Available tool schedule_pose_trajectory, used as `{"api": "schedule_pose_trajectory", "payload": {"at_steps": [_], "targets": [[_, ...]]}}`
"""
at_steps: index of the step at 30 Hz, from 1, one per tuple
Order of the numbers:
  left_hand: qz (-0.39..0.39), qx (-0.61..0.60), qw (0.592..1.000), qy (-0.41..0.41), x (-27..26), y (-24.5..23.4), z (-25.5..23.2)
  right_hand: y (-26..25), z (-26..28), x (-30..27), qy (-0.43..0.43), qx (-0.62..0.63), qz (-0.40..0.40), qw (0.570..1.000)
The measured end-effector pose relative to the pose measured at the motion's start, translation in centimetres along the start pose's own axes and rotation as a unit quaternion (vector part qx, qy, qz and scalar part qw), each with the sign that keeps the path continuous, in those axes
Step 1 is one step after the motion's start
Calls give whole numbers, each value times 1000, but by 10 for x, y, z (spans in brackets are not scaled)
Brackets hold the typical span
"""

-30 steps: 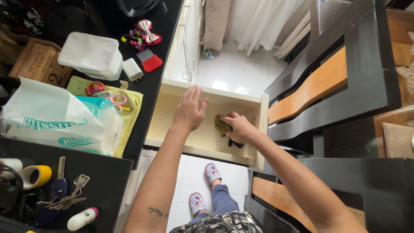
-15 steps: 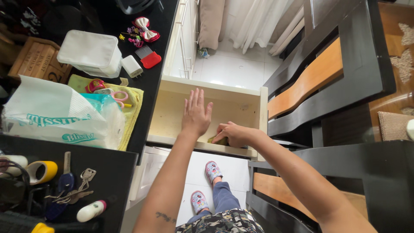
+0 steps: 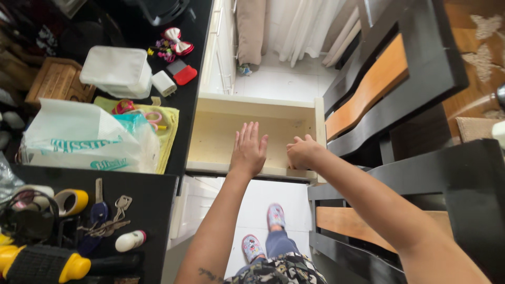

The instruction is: The person wipes the inside of an empty wooden drawer by hand using a white tissue, moving the tissue across the bottom surface and along the inner corners.

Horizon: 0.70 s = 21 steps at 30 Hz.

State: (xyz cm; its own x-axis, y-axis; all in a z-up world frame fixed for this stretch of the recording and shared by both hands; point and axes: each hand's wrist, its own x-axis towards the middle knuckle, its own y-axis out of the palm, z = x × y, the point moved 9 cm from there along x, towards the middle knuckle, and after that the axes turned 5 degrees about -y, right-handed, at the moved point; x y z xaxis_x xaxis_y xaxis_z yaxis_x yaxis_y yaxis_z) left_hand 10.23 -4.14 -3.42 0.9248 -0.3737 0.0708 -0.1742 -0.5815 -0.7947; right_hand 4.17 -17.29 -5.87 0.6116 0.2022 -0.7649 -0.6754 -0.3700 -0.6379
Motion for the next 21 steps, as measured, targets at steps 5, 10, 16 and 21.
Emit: {"api": "schedule_pose_trajectory", "payload": {"at_steps": [5,10,16,21], "targets": [[-20,6,1000,13,-9,-10,-7,17,-8,29,60,-67,10,996],[-26,-2,1000,9,-12,-22,-13,25,-9,44,107,-77,69,989],[-47,-22,999,4,-14,-34,-16,50,-20,77,149,-109,136,973],[-60,-33,998,-1,-15,-38,-16,42,-21,71,157,-111,131,972]]}}
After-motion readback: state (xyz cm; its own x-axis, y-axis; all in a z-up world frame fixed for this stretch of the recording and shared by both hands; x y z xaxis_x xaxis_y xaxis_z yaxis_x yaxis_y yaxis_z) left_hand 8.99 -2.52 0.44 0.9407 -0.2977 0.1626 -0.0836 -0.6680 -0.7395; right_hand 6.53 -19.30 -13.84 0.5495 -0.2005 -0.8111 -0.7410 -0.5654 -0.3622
